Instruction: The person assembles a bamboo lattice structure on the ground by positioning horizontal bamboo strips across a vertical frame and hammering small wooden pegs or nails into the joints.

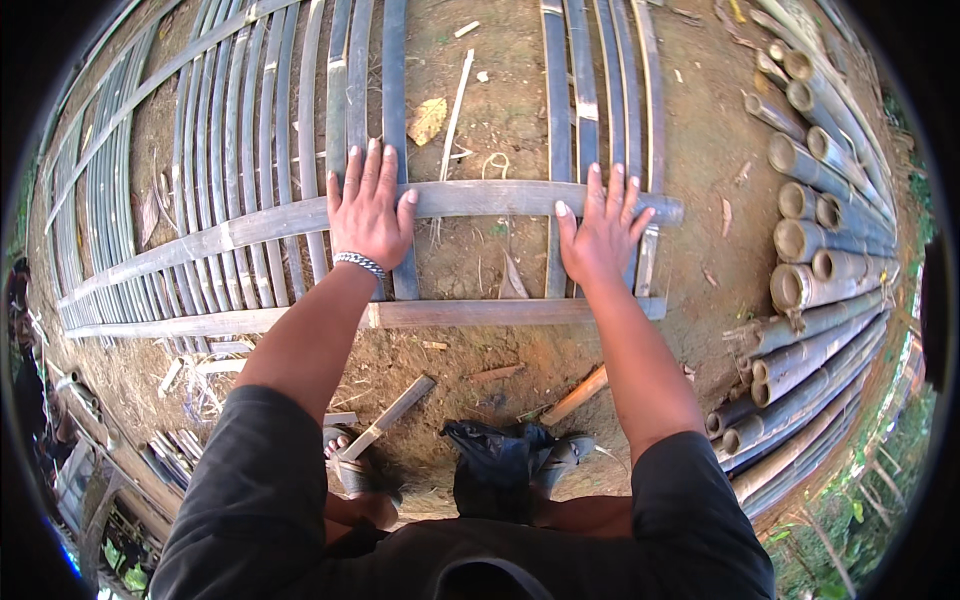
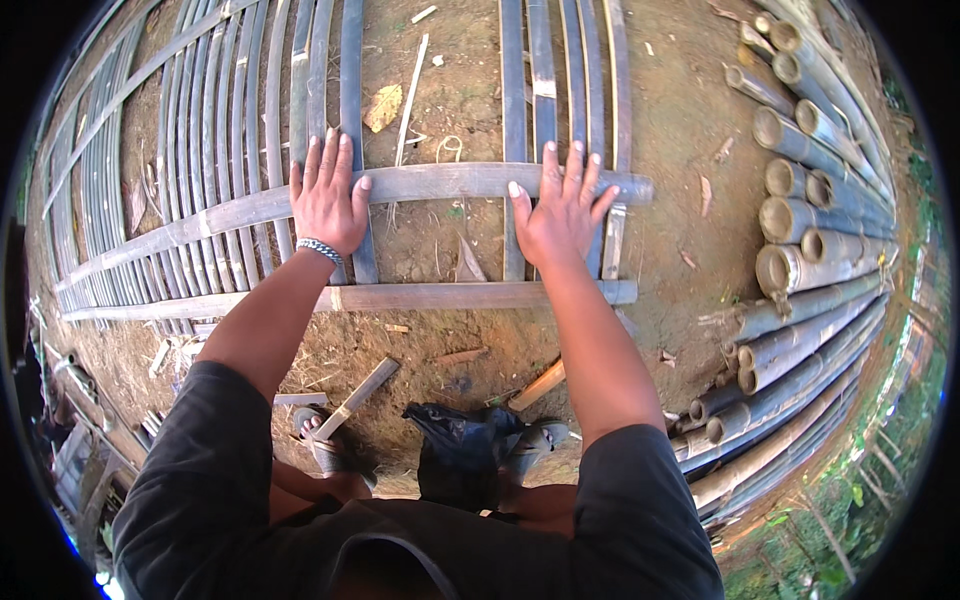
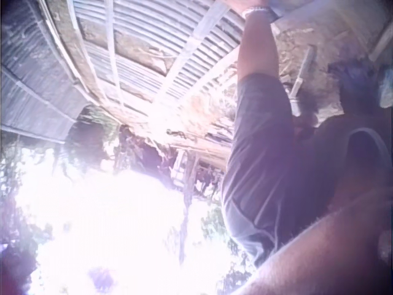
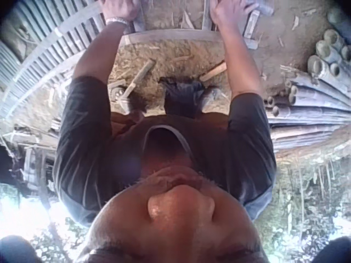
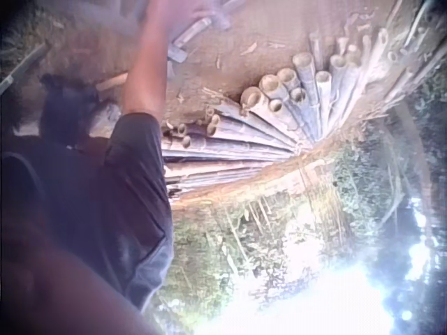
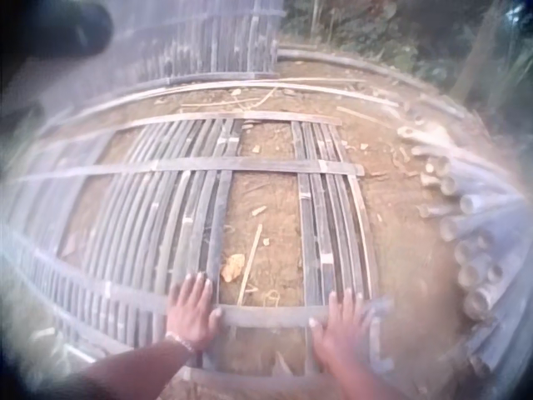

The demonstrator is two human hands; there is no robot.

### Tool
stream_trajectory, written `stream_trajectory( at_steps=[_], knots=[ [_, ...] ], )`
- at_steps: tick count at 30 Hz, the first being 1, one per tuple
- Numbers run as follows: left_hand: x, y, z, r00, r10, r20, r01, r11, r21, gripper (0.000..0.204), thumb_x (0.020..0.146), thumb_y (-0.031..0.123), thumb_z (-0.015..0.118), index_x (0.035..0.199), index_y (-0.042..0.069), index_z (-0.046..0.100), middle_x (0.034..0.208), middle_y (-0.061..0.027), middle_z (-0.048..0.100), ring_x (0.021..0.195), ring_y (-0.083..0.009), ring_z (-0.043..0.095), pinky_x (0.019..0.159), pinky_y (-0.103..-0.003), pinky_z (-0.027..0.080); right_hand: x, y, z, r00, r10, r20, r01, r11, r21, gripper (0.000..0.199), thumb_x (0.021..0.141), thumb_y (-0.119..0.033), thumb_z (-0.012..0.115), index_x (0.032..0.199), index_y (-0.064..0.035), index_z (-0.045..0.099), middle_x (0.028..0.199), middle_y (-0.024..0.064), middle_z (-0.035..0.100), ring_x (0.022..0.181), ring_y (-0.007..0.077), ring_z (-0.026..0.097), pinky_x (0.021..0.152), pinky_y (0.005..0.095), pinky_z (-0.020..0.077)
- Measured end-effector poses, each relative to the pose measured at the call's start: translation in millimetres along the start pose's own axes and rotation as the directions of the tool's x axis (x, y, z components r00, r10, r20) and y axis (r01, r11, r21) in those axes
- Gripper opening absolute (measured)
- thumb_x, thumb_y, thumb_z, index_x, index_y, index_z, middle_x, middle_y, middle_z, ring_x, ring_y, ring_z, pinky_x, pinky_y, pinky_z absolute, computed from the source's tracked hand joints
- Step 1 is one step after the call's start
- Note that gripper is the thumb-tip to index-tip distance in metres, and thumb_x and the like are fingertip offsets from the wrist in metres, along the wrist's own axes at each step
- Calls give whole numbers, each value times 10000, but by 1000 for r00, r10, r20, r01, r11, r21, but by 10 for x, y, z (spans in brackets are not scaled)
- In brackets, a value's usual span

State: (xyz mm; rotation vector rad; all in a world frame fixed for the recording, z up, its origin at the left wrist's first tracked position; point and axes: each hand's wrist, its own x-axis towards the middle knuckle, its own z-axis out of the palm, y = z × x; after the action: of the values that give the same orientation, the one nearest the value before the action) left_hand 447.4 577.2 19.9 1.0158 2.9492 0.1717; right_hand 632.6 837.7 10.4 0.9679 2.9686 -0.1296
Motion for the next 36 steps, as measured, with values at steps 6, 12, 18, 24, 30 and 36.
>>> stream_trajectory(
  at_steps=[6,12,18,24,30,36],
  knots=[
    [-42,-10,4,997,-16,73,17,1000,-5,679,1004,409,501,1601,108,380,1676,-114,352,1567,-365,256,1264,-594,149,56,-7,-14,1000,-12,28,12,1000,-15,760,1030,-601,463,1649,-193,297,1725,161,159,1594,408,86,1227,709,7],
    [-44,0,-29,997,-17,70,18,1000,-17,666,1023,441,469,1600,119,382,1669,-118,358,1565,-359,258,1258,-610,147,-14,-3,37,999,-5,37,7,999,-52,750,1036,-612,437,1649,-205,289,1718,156,175,1599,379,86,1235,698,-8],
    [-35,4,-27,998,-9,56,9,1000,-3,671,1039,467,452,1622,153,344,1687,-106,330,1573,-358,240,1260,-599,150,-24,19,90,999,-14,-39,13,999,-35,737,1039,-605,442,1652,-229,283,1717,146,197,1594,375,126,1236,698,12],
    [11,-419,-309,959,89,270,-21,969,-246,765,1086,565,300,1685,142,81,1744,-167,120,1616,-346,71,1291,-539,81,37,82,127,1000,15,-9,-15,1000,-1,763,1031,-645,436,1666,-274,235,1735,124,170,1603,365,108,1248,678,16],
    [-1361,-1462,-1257,802,186,568,93,900,-425,710,1077,559,424,1617,106,337,1596,-228,428,1492,-348,411,1245,-479,308,44,57,-246,987,69,144,-78,995,58,818,1018,-625,482,1678,-233,199,1745,126,142,1612,343,98,1264,638,59],
    [-4126,-1939,-1154,391,437,810,890,-403,-212,442,943,362,737,1287,84,722,1241,-171,729,1192,-290,675,1035,-406,521,-1397,-549,-387,941,-337,-9,328,910,252,791,973,-393,664,1641,-151,316,1697,172,263,1582,363,206,1256,637,111]
  ],
)
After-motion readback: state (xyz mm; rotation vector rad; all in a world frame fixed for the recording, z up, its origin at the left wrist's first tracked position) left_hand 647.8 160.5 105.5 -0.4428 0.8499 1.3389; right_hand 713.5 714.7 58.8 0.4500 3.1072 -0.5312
